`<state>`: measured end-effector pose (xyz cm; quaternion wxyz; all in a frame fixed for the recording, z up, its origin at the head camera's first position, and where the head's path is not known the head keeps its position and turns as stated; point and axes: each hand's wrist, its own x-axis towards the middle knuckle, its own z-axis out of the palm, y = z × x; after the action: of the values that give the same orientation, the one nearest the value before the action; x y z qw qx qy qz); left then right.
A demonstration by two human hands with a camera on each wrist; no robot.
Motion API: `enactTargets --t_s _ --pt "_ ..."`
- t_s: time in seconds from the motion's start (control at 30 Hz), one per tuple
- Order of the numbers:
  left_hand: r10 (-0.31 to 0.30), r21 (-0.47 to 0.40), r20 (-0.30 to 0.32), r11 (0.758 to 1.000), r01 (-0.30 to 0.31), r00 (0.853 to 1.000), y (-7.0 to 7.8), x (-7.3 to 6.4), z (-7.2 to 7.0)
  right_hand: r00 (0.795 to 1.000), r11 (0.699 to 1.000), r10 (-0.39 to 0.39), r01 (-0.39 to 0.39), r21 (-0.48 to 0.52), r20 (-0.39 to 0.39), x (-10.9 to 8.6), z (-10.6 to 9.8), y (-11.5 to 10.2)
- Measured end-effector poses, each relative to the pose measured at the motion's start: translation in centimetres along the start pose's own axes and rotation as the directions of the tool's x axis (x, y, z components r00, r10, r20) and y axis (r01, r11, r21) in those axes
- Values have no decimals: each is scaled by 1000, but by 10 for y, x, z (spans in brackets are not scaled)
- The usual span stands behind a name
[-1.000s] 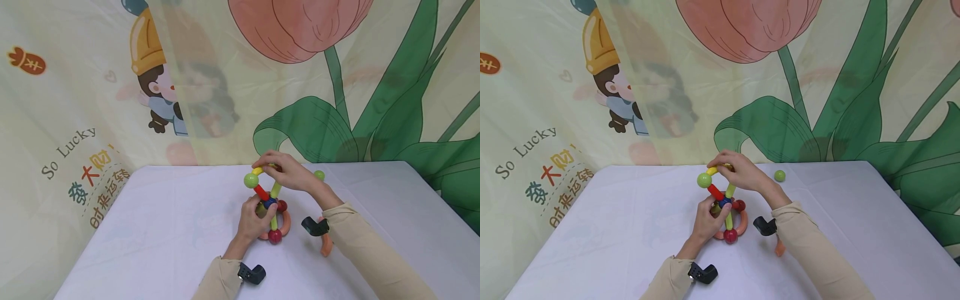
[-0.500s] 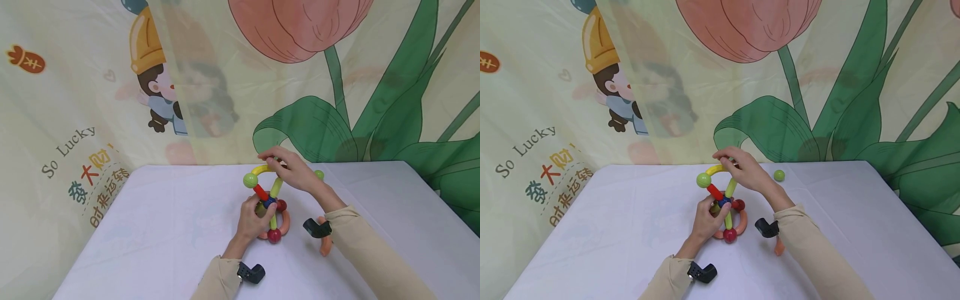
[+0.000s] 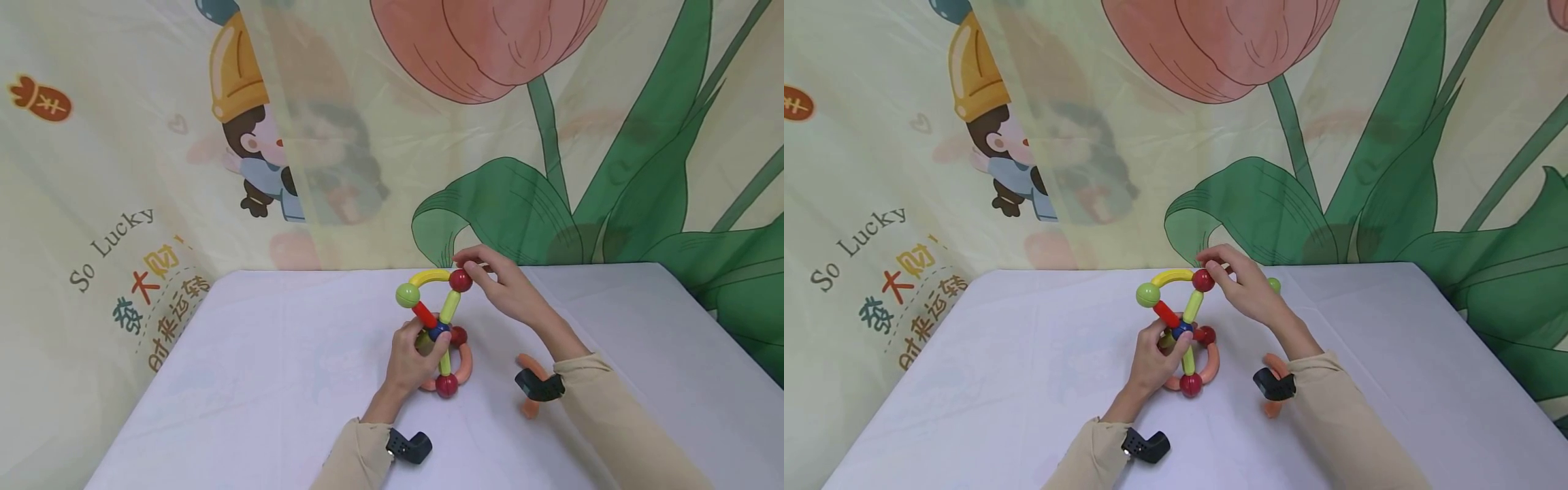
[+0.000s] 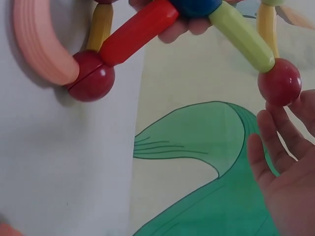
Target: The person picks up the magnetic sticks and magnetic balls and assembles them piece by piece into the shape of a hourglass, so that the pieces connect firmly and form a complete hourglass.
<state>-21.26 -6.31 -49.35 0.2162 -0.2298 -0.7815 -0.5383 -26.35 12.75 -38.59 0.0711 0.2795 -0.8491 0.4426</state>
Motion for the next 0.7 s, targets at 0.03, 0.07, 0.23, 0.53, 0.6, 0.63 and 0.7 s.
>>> enactTargets --t_s 0.03,0.07,0.23,0.53,0.6,0.63,0.7 --pt "1 0 2 1000 -1 1000 0 0 0 1000 1000 2 -2 -6 -1 -2 -1 2" --pt "5 -2 2 1000 -5 1000 0 0 0 1000 1000 6 -6 -14 -2 -3 -2 3" --pt "16 -10 -1 1000 -16 1000 -1 0 0 999 997 49 -48 -54 4 -12 -9 11" --pt "-24 4 3 1000 24 1000 10 2 -2 992 985 123 -121 -120 13 -28 -18 29" --pt "-27 -2 8 1000 27 1000 20 3 -5 991 983 130 -128 -130 8 -33 -21 34" --pt "-31 -4 11 1000 31 999 24 3 -7 991 981 135 -133 -138 5 -35 -22 36" --pt "-38 -10 14 999 38 999 33 4 -10 989 979 145 -143 -148 5 -40 -24 41"
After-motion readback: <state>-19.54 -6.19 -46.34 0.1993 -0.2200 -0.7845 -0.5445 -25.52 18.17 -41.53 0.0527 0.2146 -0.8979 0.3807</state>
